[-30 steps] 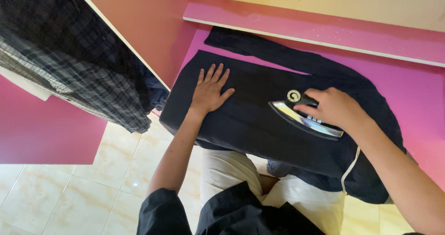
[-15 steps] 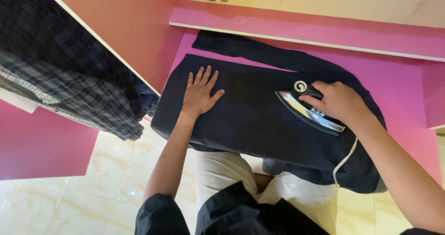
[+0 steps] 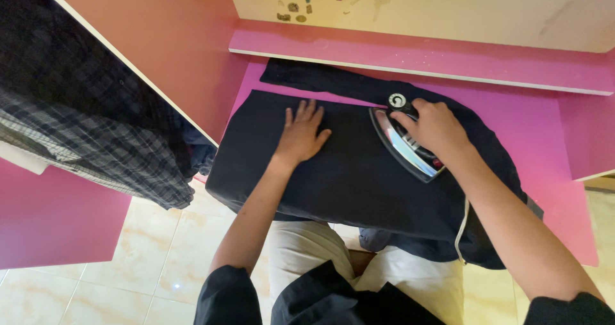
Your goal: The person irons a dark-colored shirt laid out on a pink ironing board. They use an electric iron to smooth the sleeves and body of the shirt, then fold the garment.
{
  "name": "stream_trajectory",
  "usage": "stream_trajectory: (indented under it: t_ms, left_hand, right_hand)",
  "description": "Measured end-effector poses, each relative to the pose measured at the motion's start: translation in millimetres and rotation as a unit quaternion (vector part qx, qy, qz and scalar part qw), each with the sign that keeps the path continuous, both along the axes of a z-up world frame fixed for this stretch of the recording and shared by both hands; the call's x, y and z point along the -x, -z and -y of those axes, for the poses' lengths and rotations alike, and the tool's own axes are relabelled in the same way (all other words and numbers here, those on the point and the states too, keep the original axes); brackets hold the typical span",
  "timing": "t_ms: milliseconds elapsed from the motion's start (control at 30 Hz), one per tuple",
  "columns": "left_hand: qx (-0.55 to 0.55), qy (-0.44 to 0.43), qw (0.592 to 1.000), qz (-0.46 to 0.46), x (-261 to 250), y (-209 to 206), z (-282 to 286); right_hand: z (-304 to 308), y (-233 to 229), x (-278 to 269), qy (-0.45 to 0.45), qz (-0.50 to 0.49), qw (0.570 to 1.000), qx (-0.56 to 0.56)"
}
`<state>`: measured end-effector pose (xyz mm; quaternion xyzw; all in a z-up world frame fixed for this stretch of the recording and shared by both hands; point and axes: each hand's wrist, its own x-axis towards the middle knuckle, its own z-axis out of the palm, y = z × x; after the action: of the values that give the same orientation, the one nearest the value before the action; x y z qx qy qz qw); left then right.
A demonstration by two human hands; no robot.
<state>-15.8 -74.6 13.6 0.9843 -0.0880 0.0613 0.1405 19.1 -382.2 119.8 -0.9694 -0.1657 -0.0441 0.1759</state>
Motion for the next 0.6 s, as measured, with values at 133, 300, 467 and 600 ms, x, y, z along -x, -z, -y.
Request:
stream_trajectory:
  t_ms: [133, 300, 467, 600]
  left_hand:
    - [0.005, 0.039, 0.999, 0.032, -15, 8, 38]
    - [-0.014, -0.003, 0.999, 0.041, -8, 4, 35]
    - [-0.042, -0.014, 0.999, 0.024, -6, -5, 37]
    - [-0.04, -0.015, 0.999, 0.025, -6, -5, 38]
  right_hand:
    - [-37, 9, -16, -0.023, 0.019, 0.999, -0.012]
    - [-51, 11, -24, 0.002, 0.016, 1.0, 0.023]
    - [-37, 9, -17, 0.004, 0.029, 0.998, 0.057]
    - [-13, 8, -2, 0.001, 0.029, 0.994, 0.11]
